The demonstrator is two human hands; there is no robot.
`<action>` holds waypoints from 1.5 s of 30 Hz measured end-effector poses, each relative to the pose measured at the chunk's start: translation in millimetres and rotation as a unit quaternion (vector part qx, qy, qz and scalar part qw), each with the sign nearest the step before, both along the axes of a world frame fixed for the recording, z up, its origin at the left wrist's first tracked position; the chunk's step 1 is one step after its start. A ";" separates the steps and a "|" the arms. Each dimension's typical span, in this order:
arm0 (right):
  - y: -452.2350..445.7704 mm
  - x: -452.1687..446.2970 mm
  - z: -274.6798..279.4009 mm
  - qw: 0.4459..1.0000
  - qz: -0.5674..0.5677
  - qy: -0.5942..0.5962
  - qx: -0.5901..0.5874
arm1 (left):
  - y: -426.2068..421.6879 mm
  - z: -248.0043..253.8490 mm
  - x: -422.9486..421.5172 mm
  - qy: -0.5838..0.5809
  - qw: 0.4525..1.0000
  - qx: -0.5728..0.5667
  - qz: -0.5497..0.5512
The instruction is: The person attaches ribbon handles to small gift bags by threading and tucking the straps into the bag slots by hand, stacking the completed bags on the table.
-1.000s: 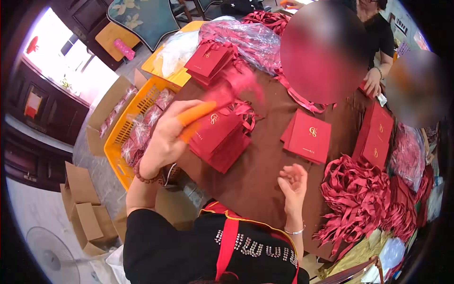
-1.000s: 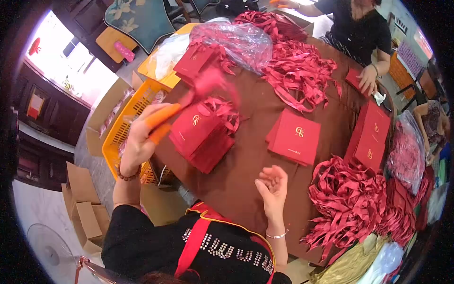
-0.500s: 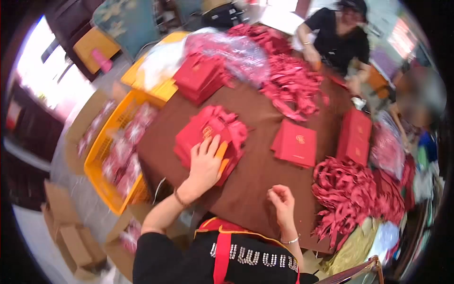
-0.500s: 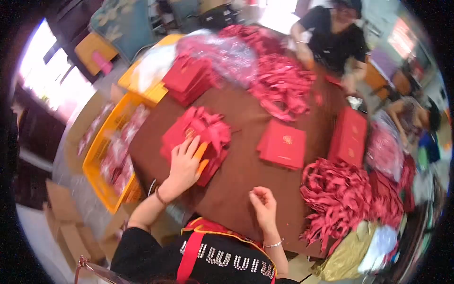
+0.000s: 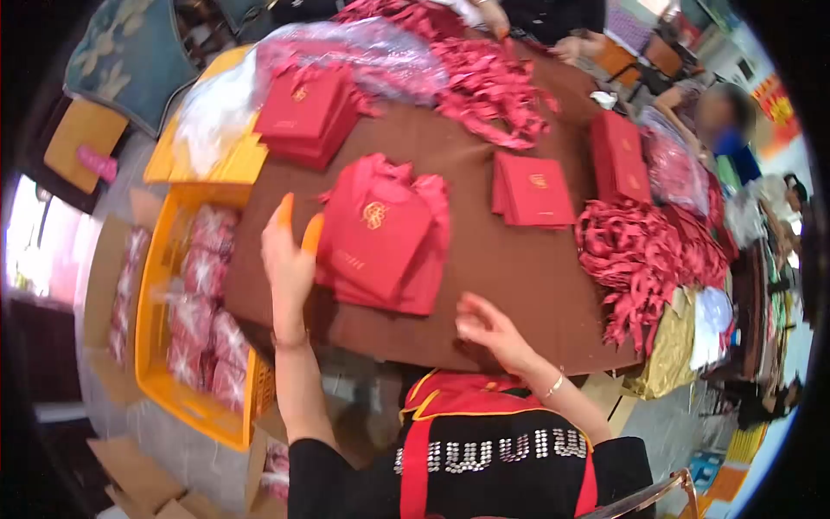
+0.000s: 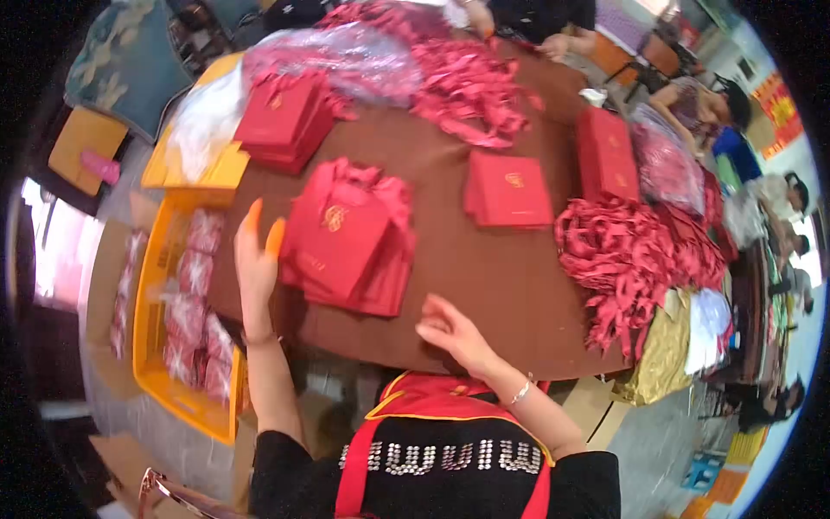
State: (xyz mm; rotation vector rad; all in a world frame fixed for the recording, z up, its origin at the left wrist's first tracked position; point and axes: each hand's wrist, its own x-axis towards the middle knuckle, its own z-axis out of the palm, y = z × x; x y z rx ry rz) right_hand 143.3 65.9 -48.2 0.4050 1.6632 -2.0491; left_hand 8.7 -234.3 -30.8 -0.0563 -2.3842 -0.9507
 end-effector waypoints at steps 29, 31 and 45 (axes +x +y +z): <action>83.1 -174.5 42.4 0.862 0.053 0.348 0.365 | 32.5 27.9 -25.3 -0.104 0.979 0.164 -0.057; 146.2 -186.9 14.3 0.867 -0.091 0.329 0.363 | 66.1 64.1 -4.5 0.002 0.998 0.061 0.000; 164.3 -134.5 -24.4 0.918 -0.168 0.146 0.328 | 298.8 -47.8 -66.8 -0.232 0.911 0.140 -0.312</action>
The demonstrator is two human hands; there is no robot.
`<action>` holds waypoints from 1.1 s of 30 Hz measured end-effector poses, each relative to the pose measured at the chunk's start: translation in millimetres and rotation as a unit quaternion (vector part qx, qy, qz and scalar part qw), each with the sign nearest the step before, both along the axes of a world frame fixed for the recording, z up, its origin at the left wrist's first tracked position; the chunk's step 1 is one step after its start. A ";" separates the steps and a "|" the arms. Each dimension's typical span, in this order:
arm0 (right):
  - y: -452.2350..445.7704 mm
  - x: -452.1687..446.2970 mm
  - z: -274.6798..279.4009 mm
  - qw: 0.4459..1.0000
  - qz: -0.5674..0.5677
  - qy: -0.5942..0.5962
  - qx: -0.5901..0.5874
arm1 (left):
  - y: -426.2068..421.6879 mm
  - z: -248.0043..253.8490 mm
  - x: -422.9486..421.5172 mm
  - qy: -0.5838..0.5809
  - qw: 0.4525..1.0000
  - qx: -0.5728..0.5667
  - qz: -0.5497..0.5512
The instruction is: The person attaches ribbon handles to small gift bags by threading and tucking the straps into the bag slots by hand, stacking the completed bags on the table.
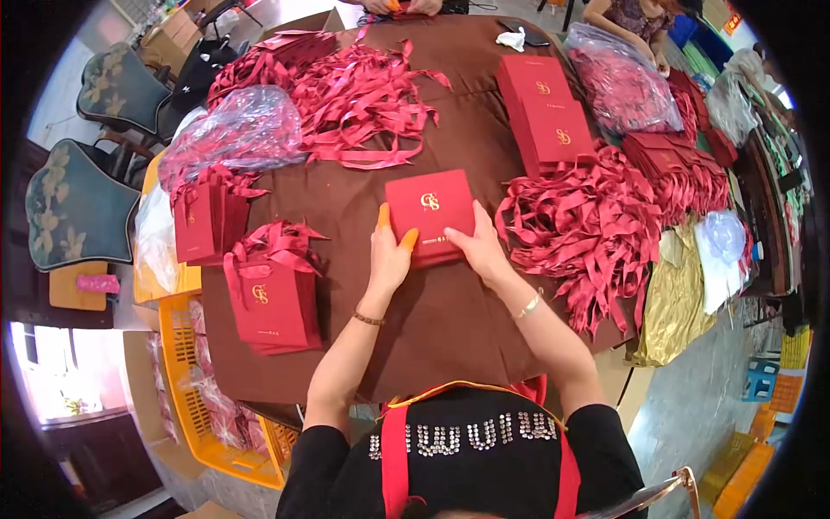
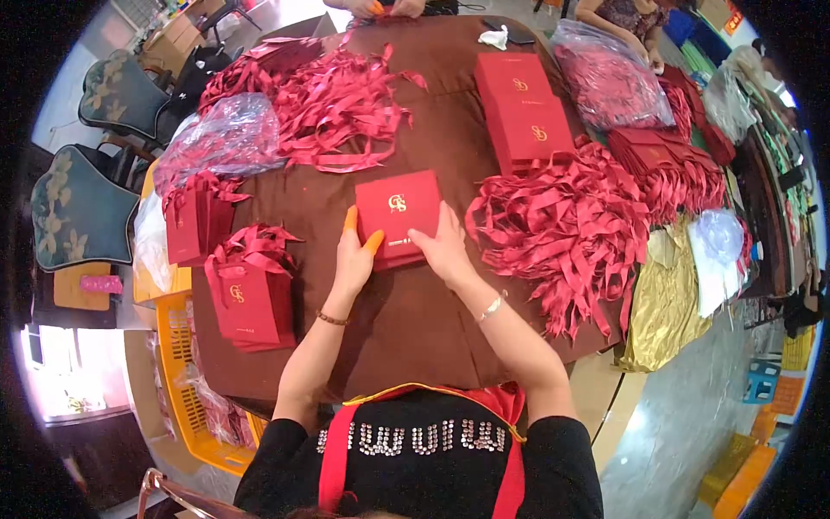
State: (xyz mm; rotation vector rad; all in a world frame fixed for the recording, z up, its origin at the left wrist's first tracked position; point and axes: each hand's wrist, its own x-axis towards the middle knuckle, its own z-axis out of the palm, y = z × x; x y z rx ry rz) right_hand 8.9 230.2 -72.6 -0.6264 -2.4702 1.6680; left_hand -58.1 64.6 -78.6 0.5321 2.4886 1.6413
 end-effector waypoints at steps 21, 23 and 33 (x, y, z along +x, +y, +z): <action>45.6 128.5 24.9 0.980 -0.003 0.183 -0.077 | 0.1 56.8 84.0 0.084 0.980 -0.086 -0.156; 53.5 155.2 23.0 0.996 0.039 0.078 -0.009 | 15.7 67.1 87.0 0.253 0.930 -0.207 -0.167; 34.8 202.3 26.7 0.969 -0.055 -0.009 0.242 | 204.5 11.0 64.7 0.281 0.931 -0.082 -0.216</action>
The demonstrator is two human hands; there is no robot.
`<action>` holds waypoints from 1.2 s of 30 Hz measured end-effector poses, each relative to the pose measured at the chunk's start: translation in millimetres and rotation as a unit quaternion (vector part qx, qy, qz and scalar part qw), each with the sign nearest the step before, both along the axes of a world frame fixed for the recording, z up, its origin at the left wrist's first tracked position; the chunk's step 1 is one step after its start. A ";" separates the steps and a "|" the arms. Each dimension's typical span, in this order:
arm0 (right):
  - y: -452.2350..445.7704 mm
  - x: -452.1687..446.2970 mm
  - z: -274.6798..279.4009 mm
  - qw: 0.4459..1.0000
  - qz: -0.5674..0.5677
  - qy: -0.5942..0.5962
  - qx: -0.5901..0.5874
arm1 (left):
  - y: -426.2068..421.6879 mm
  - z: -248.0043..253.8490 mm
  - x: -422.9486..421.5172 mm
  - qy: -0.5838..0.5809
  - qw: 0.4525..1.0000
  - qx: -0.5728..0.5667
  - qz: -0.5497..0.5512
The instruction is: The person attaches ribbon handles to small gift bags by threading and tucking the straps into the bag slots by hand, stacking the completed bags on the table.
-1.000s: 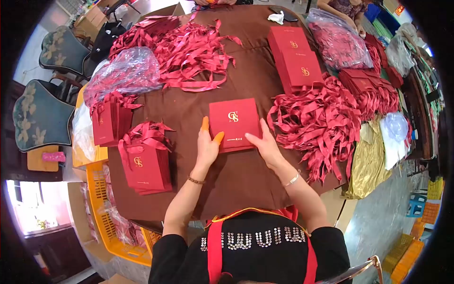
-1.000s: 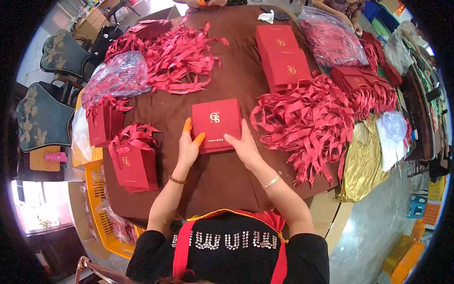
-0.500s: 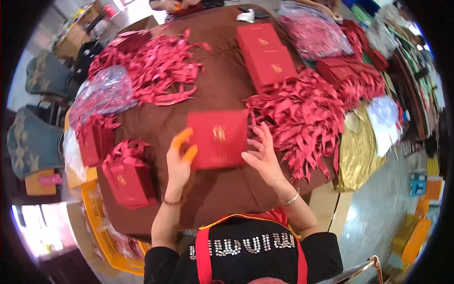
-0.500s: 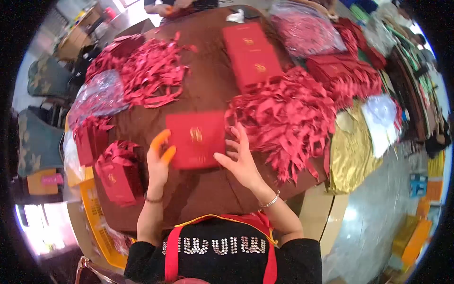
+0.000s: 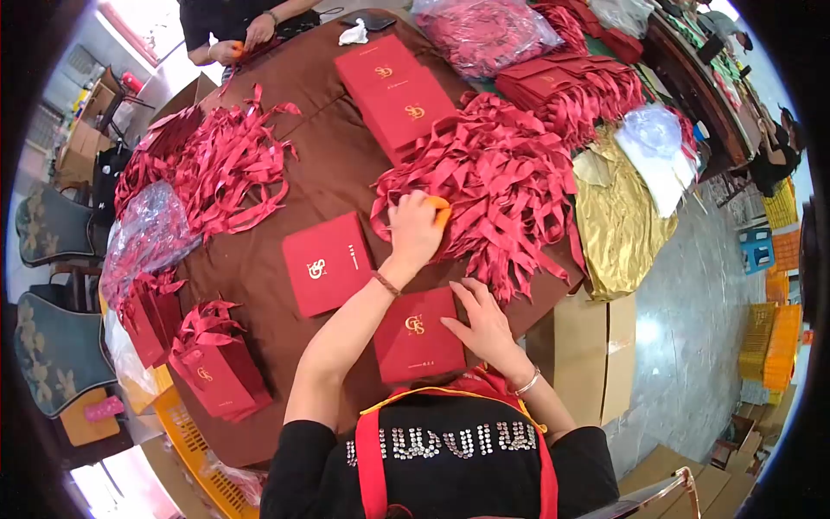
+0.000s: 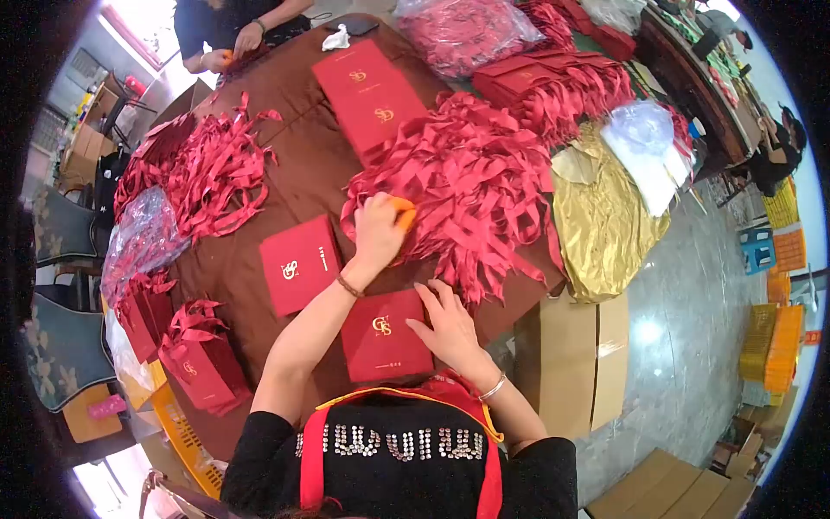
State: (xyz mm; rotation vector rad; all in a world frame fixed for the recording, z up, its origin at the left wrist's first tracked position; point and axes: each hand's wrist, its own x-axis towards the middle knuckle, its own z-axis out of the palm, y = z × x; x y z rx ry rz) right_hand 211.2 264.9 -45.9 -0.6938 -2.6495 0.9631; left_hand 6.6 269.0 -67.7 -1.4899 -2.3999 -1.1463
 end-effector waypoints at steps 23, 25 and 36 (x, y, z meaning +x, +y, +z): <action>1.0 -38.5 5.7 0.963 0.061 0.069 -0.255 | -187.5 31.5 -65.6 0.083 0.962 -0.140 0.221; 0.7 -38.7 7.7 0.965 0.054 0.073 -0.246 | -173.2 22.8 -74.6 0.108 0.949 -0.160 0.247; 10.7 -52.8 -0.4 0.987 0.099 0.117 -0.045 | -209.4 54.6 -84.7 -0.441 0.838 0.314 0.072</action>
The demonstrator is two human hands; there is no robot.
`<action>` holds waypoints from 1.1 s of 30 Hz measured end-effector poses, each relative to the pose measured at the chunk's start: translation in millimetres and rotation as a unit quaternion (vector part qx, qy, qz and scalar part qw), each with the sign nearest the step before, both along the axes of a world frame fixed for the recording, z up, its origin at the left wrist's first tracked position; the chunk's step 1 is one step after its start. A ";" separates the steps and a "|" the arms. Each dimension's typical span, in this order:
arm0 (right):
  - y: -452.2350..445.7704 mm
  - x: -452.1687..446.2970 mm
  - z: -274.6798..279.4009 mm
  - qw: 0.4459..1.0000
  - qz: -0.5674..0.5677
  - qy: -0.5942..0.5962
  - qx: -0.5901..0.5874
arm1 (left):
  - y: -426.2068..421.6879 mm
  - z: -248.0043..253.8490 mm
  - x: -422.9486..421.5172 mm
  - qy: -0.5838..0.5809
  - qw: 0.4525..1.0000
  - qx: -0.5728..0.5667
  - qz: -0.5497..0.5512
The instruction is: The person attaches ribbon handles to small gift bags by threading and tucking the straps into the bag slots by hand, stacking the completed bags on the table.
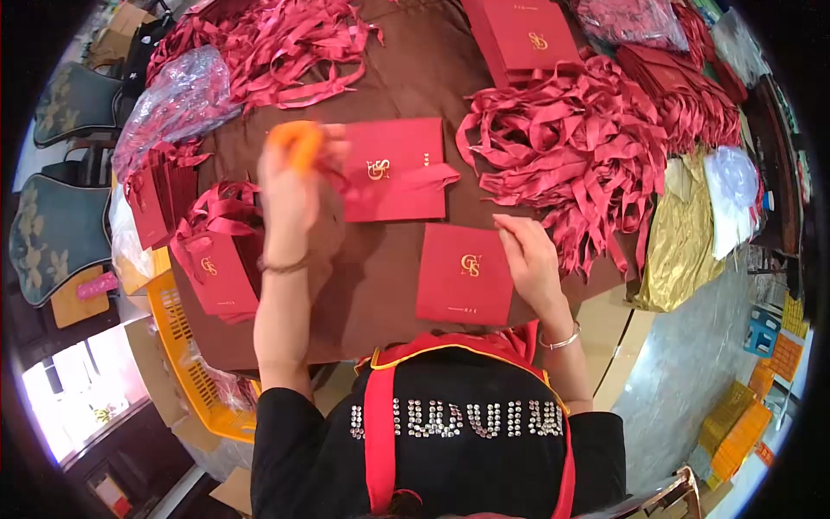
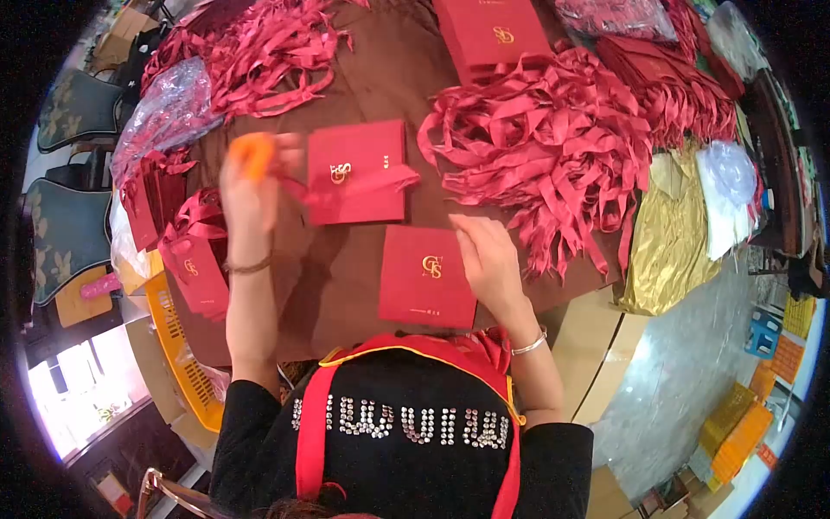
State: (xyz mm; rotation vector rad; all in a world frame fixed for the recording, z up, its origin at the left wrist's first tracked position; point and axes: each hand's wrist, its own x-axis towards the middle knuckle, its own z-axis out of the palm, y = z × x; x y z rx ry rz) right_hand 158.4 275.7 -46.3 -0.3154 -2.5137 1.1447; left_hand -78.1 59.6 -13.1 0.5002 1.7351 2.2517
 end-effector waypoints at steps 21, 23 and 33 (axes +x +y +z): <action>-46.7 -0.6 1.0 0.976 0.100 -0.093 0.168 | -4.6 -46.8 142.7 -0.077 0.924 -0.308 -0.214; -45.5 -0.3 1.1 0.981 0.108 -0.091 0.135 | -5.2 -50.0 142.9 -0.079 0.919 -0.315 -0.225; -13.4 -0.6 -10.8 0.965 0.126 -0.188 -0.135 | -7.3 -51.3 147.1 -0.108 0.935 -0.294 -0.167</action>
